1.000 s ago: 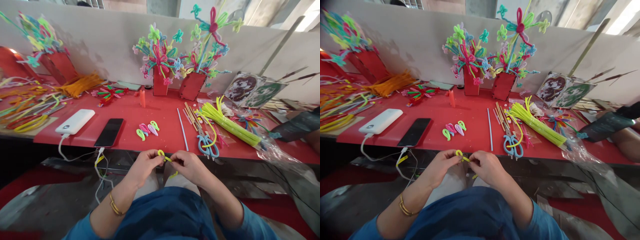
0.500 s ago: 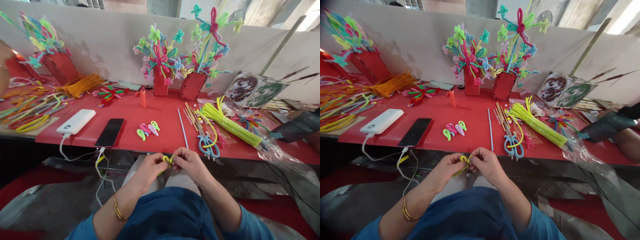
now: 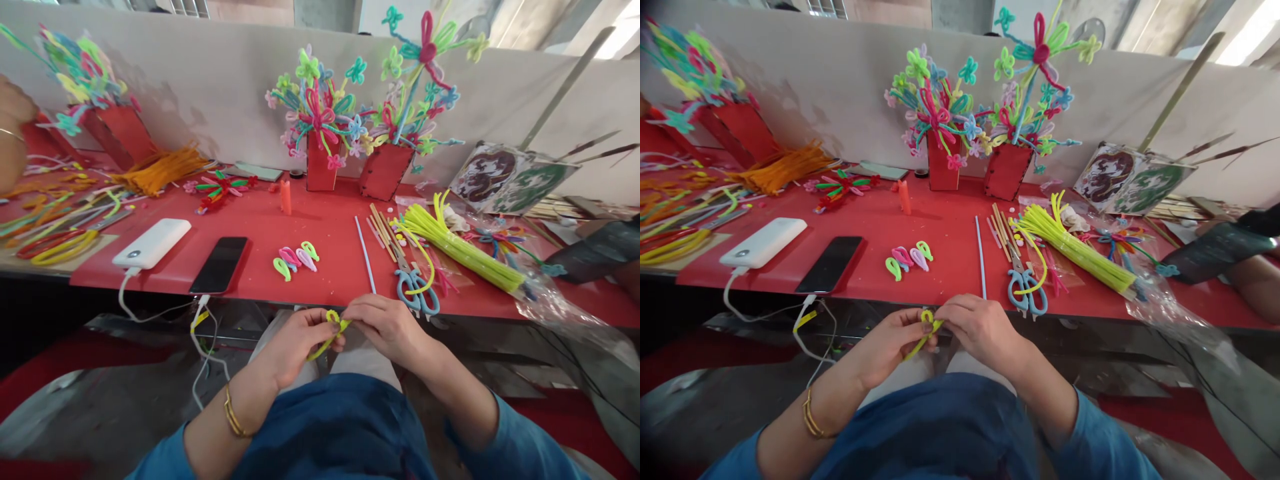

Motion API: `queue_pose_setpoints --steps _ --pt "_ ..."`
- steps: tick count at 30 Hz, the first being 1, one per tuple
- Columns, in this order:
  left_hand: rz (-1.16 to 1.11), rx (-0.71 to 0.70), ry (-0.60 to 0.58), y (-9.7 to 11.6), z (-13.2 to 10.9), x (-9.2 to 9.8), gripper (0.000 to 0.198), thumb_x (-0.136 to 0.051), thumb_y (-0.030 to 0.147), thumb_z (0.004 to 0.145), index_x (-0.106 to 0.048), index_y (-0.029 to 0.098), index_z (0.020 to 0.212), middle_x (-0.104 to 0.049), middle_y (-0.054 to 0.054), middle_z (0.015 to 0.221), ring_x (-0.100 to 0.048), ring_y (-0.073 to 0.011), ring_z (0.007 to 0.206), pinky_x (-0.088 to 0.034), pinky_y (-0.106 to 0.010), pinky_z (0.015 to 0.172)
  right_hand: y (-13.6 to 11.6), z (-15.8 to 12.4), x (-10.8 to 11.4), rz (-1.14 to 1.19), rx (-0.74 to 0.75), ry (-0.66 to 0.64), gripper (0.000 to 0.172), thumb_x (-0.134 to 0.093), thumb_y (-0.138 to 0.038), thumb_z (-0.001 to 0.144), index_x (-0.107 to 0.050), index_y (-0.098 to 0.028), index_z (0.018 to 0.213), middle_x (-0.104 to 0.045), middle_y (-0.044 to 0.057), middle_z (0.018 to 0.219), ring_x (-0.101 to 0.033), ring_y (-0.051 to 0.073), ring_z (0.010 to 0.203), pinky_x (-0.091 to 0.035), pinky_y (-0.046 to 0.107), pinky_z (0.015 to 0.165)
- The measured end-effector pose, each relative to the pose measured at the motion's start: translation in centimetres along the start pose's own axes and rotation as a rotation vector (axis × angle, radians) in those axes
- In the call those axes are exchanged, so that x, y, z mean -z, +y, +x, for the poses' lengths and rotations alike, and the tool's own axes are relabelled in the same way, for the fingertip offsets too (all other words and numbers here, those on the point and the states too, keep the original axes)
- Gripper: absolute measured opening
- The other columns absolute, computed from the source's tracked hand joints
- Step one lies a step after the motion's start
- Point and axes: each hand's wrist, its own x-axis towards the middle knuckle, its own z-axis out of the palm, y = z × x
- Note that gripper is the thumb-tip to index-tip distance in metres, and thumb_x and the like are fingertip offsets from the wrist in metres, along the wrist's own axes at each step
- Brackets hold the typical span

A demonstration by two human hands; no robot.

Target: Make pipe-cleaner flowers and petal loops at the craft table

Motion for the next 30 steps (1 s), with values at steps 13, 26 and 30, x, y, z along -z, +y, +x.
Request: queue_pose_setpoints --steps 13,26,30 --pt "0.444 -0.244 0.075 0.1 -0.6 -0.9 0.009 -0.055 0.024 0.068 -0.057 0.016 0.064 -0.058 0.001 0.059 -0.051 -0.0118 0.056 -0.039 -0.023 0.054 -2.1 1.4 1.6 0.133 -0.473 -0.203 0.011 -0.046 -0.011 0.066 -0.055 -0.016 0.064 -0.053 -0.003 0.06 -0.044 0.007 0.052 -0.032 0.018 0.048" --pt "0.572 -0.347 0.256 -0.6 -0.2 -0.3 0.011 -0.053 0.025 0.07 -0.06 0.016 0.07 -0.06 0.0 0.062 -0.052 -0.0127 0.057 -0.039 -0.022 0.052 -1.1 0.5 -1.2 0.711 -0.752 -0.066 0.017 -0.047 -0.029 0.075 -0.053 -0.014 0.068 -0.046 -0.004 0.053 -0.044 0.007 0.048 -0.036 0.018 0.045" --pt "0.183 -0.183 0.188 -0.3 -0.2 -0.5 0.007 -0.058 0.022 0.065 -0.058 0.015 0.064 -0.059 0.0 0.059 -0.051 -0.0118 0.055 -0.04 -0.024 0.057 -0.6 0.0 0.0 0.447 -0.454 0.02 0.018 -0.046 -0.022 0.078 -0.055 -0.017 0.093 -0.058 0.003 0.079 -0.054 0.012 0.07 -0.045 0.024 0.062"
